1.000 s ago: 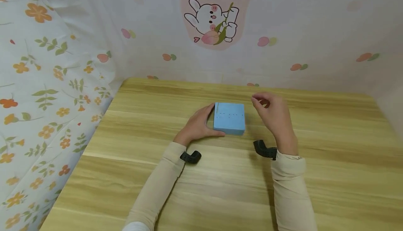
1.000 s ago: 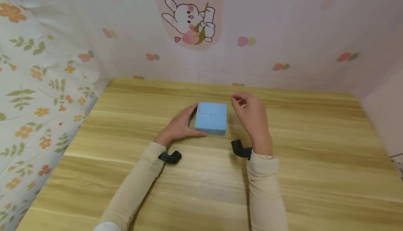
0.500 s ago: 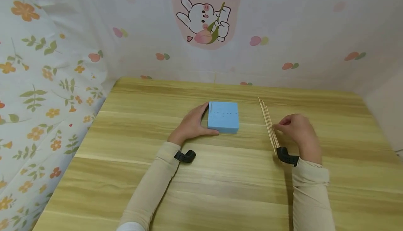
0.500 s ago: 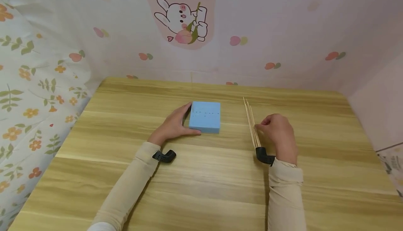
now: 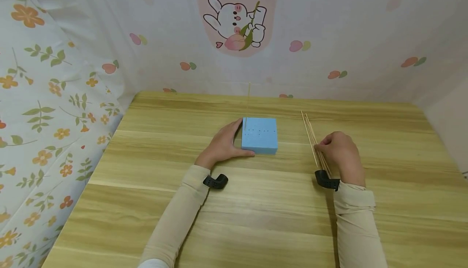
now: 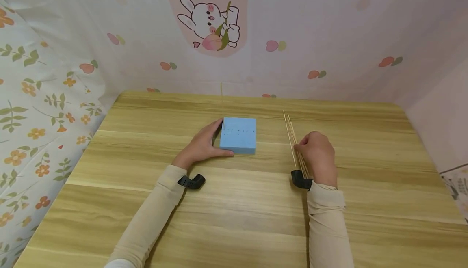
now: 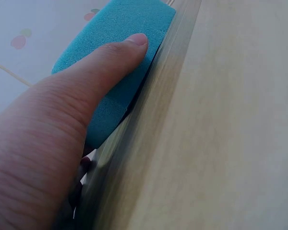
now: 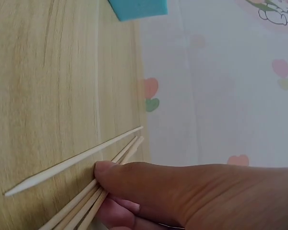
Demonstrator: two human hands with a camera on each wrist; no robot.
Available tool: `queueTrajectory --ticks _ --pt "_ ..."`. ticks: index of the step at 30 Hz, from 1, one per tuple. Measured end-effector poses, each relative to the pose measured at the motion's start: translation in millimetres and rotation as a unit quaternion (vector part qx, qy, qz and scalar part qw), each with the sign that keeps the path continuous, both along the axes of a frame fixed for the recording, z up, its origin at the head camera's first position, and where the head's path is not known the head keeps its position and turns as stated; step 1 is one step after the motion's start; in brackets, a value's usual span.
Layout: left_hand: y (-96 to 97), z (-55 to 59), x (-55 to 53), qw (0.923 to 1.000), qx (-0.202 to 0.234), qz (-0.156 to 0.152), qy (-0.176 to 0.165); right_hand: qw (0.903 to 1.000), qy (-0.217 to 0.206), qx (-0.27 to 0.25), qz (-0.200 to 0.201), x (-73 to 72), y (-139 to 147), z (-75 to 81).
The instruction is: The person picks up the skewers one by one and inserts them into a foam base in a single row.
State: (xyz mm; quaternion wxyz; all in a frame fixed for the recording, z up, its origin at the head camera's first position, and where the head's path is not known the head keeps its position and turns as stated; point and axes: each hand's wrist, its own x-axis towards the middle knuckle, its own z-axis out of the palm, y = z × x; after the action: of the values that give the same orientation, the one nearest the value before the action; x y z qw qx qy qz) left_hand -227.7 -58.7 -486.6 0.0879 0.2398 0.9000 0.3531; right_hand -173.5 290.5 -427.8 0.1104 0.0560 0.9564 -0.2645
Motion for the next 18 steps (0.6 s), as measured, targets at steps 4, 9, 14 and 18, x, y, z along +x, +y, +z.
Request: queueTrajectory --ticks 4,9,14,18 --pt "-0.3 0.1 -0.2 1.0 0.0 0.0 0.001 1.0 -0.001 0.0 -0.001 -0.7 0 0.0" --pt "-1.2 -1.5 0.4 1.0 0.004 -0.001 -0.003 1.0 -0.004 -0.001 -0.001 -0.3 1 0.0" --pt "-1.5 -2.1 0.5 1.0 0.007 -0.001 -0.003 0.9999 0.011 -0.007 -0.002 2.4 2 5.0" --pt "-1.1 -2.0 0.4 1.0 0.008 0.0 -0.002 0.9987 0.038 -0.034 -0.001 5.3 1 15.3"
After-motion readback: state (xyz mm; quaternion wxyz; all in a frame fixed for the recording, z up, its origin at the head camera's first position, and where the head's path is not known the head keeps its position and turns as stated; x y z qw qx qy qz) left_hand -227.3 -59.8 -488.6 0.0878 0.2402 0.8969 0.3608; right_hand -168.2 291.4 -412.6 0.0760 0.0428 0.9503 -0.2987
